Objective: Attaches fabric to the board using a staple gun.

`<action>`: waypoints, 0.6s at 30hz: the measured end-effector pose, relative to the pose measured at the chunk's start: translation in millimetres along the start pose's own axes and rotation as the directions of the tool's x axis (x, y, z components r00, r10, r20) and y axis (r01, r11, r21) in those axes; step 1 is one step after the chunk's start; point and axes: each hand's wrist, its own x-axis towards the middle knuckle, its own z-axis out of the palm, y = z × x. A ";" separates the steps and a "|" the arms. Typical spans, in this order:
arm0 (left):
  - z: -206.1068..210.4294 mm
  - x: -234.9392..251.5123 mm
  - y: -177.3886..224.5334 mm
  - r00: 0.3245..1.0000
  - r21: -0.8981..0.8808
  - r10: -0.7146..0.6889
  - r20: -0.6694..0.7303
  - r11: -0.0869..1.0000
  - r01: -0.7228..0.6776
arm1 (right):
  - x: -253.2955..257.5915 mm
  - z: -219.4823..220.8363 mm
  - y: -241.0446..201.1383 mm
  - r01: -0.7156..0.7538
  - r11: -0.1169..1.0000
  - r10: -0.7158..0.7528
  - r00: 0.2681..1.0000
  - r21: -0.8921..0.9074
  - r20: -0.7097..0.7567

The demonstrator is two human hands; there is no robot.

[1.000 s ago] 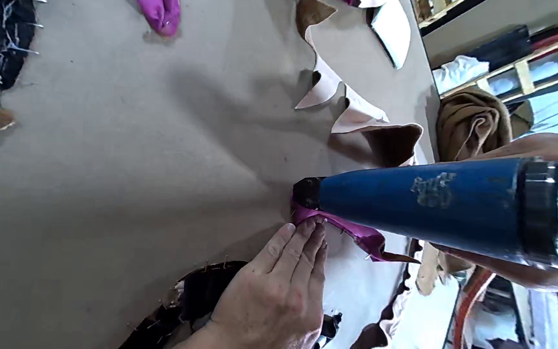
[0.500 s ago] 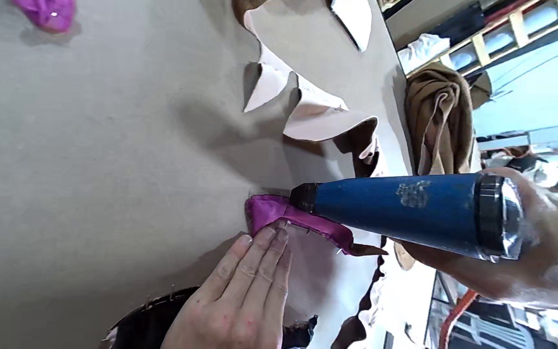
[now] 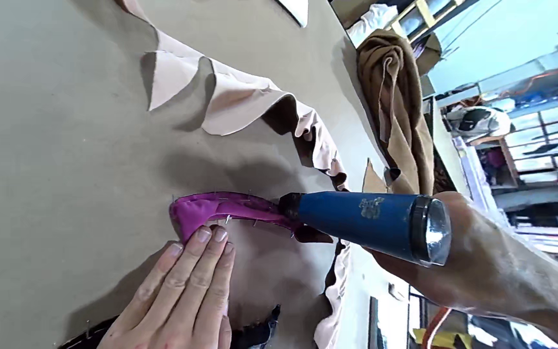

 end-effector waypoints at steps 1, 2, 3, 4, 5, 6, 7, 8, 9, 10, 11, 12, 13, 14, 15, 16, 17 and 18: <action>-0.9 0.2 -0.6 1.000 -0.005 0.005 0.011 1.000 -0.005 | -4.4 1.2 0.8 -0.021 1.000 0.022 1.000 0.013 -0.002; -1.6 0.3 -1.1 1.000 -0.007 0.010 0.020 1.000 -0.010 | -8.5 2.5 1.3 -0.037 0.999 0.037 0.999 0.024 0.000; -1.8 0.3 -1.5 1.000 -0.007 0.015 0.027 1.000 -0.015 | -12.8 3.9 1.5 -0.050 0.998 0.050 0.999 0.033 -0.002; -1.5 0.2 -2.2 0.999 -0.006 0.022 0.028 1.000 -0.021 | -16.6 4.9 1.3 -0.062 0.997 0.062 0.998 0.045 -0.003; -1.0 -0.4 -3.1 0.999 -0.004 0.027 0.027 1.000 -0.027 | -19.9 6.1 0.9 -0.069 0.996 0.070 0.998 0.059 -0.003; -0.9 -1.0 -3.9 0.999 -0.006 0.032 0.030 0.999 -0.032 | -23.0 7.6 0.7 -0.079 0.994 0.080 0.997 0.073 -0.009; -1.1 -1.1 -4.8 0.999 -0.011 0.036 0.033 0.999 -0.036 | -25.6 8.6 0.9 -0.096 0.991 0.097 0.995 0.097 -0.008; -1.9 -1.2 -5.4 0.999 -0.012 0.039 0.036 0.999 -0.039 | -28.2 9.2 1.2 -0.115 0.987 0.116 0.993 0.116 -0.008; -4.0 -0.8 -6.0 0.999 -0.007 0.041 0.032 0.999 -0.041 | -30.7 8.7 0.8 -0.132 0.983 0.135 0.991 0.127 -0.014; -7.0 1.3 -6.3 0.999 0.004 0.038 0.006 0.999 -0.038 | -33.3 6.8 0.4 -0.144 0.981 0.149 0.988 0.127 -0.029; -10.3 6.7 -5.9 0.998 0.016 0.032 -0.056 0.999 -0.031 | -36.7 4.0 0.1 -0.162 0.979 0.170 0.984 0.127 -0.050; -13.8 16.0 -4.3 0.989 0.012 0.036 -0.142 0.999 -0.035 | -40.8 1.3 -0.4 -0.190 0.973 0.201 0.977 0.133 -0.072; -16.1 29.5 -0.6 0.973 -0.007 0.061 -0.224 0.998 -0.064 | -44.8 -0.6 -1.6 -0.235 0.961 0.249 0.964 0.149 -0.089; -14.0 44.8 7.0 0.952 -0.024 0.088 -0.292 0.995 -0.099 | -48.4 -2.4 -3.9 -0.282 0.945 0.300 0.949 0.165 -0.099; -6.9 59.6 17.0 0.935 -0.035 0.124 -0.333 0.989 -0.144 | -51.4 -3.9 -6.8 -0.321 0.929 0.342 0.934 0.185 -0.098; 2.8 73.0 26.6 0.930 -0.050 0.169 -0.327 0.980 -0.195 | -53.8 -4.5 -9.5 -0.346 0.916 0.370 0.924 0.204 -0.095; 12.7 84.0 33.0 0.922 -0.077 0.227 -0.312 0.962 -0.263 | -55.6 -4.5 -11.8 -0.361 0.909 0.386 0.918 0.208 -0.096; 21.4 90.2 35.0 0.913 -0.103 0.279 -0.299 0.941 -0.321 | -56.9 -4.0 -13.6 -0.383 0.902 0.407 0.908 0.200 -0.097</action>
